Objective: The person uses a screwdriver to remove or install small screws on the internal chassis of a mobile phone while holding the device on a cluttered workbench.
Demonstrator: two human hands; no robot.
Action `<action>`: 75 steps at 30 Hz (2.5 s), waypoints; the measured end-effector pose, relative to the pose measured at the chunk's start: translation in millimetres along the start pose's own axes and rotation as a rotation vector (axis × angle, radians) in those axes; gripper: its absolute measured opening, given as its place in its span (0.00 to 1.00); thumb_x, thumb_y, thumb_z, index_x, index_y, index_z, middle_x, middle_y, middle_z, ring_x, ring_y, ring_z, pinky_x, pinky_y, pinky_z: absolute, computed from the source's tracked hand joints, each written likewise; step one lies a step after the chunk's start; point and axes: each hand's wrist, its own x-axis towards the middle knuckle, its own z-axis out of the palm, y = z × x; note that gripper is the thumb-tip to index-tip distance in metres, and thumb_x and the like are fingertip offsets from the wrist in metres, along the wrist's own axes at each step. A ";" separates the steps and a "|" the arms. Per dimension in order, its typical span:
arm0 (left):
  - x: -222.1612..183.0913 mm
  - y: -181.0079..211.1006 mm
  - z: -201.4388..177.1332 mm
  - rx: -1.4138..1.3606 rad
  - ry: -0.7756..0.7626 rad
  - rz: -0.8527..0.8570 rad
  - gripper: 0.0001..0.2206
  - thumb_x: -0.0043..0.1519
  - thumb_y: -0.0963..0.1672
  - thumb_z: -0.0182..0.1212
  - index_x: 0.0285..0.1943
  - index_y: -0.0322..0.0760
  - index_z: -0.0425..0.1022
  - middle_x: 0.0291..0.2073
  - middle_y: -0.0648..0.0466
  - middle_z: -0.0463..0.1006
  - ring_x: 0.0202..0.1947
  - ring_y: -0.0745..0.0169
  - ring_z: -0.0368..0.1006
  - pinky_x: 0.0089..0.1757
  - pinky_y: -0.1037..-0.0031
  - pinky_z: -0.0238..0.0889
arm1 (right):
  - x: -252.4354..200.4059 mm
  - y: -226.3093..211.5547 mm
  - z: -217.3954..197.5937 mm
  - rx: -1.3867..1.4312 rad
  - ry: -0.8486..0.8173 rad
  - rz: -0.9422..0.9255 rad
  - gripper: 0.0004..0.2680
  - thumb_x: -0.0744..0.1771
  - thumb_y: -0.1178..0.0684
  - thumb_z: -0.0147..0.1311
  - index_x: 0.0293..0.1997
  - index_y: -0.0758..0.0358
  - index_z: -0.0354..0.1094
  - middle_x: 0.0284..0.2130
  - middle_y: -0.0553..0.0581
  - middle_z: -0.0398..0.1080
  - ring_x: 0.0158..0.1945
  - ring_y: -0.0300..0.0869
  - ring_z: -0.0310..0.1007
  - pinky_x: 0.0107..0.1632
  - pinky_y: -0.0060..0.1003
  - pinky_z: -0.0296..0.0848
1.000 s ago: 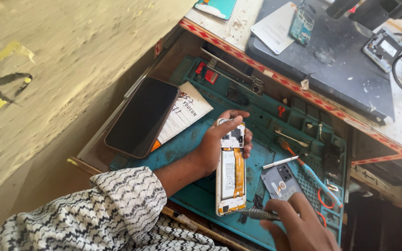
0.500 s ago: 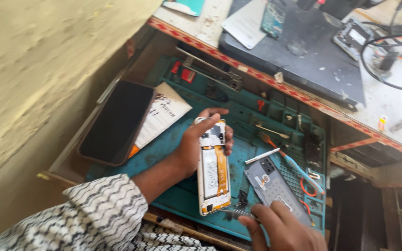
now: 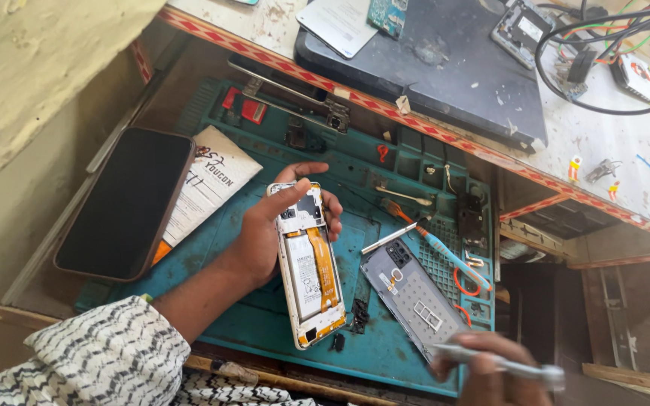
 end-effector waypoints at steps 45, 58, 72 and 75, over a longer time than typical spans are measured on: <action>1.0 2.1 2.4 0.020 0.021 -0.026 0.26 0.64 0.49 0.54 0.68 0.34 0.56 0.40 0.44 0.75 0.41 0.53 0.76 0.46 0.61 0.71 | -31.3 32.5 -23.1 -0.415 0.312 0.154 0.08 0.71 0.54 0.56 0.46 0.71 0.70 0.29 0.65 0.75 0.34 0.42 0.77 0.39 0.36 0.77; 3.9 -5.1 -6.8 -0.039 0.001 -0.009 0.24 0.66 0.48 0.54 0.68 0.35 0.57 0.40 0.43 0.76 0.40 0.53 0.77 0.45 0.61 0.72 | -6.5 14.4 -8.9 0.442 -0.055 0.174 0.11 0.71 0.51 0.50 0.53 0.70 0.66 0.38 0.73 0.74 0.34 0.50 0.78 0.31 0.44 0.79; 3.2 -4.3 -6.9 -0.012 0.007 0.000 0.23 0.68 0.47 0.51 0.68 0.32 0.55 0.38 0.44 0.76 0.39 0.55 0.77 0.44 0.63 0.73 | -15.5 11.0 80.4 0.186 0.132 0.315 0.10 0.70 0.54 0.53 0.46 0.76 0.65 0.33 0.73 0.75 0.31 0.50 0.77 0.31 0.42 0.78; 3.5 -4.4 -6.1 -0.005 0.013 0.002 0.23 0.68 0.48 0.51 0.68 0.32 0.55 0.38 0.43 0.76 0.39 0.55 0.77 0.44 0.62 0.73 | -9.2 -0.2 92.1 0.069 0.090 0.314 0.09 0.69 0.56 0.53 0.45 0.76 0.68 0.33 0.72 0.77 0.33 0.51 0.81 0.35 0.45 0.82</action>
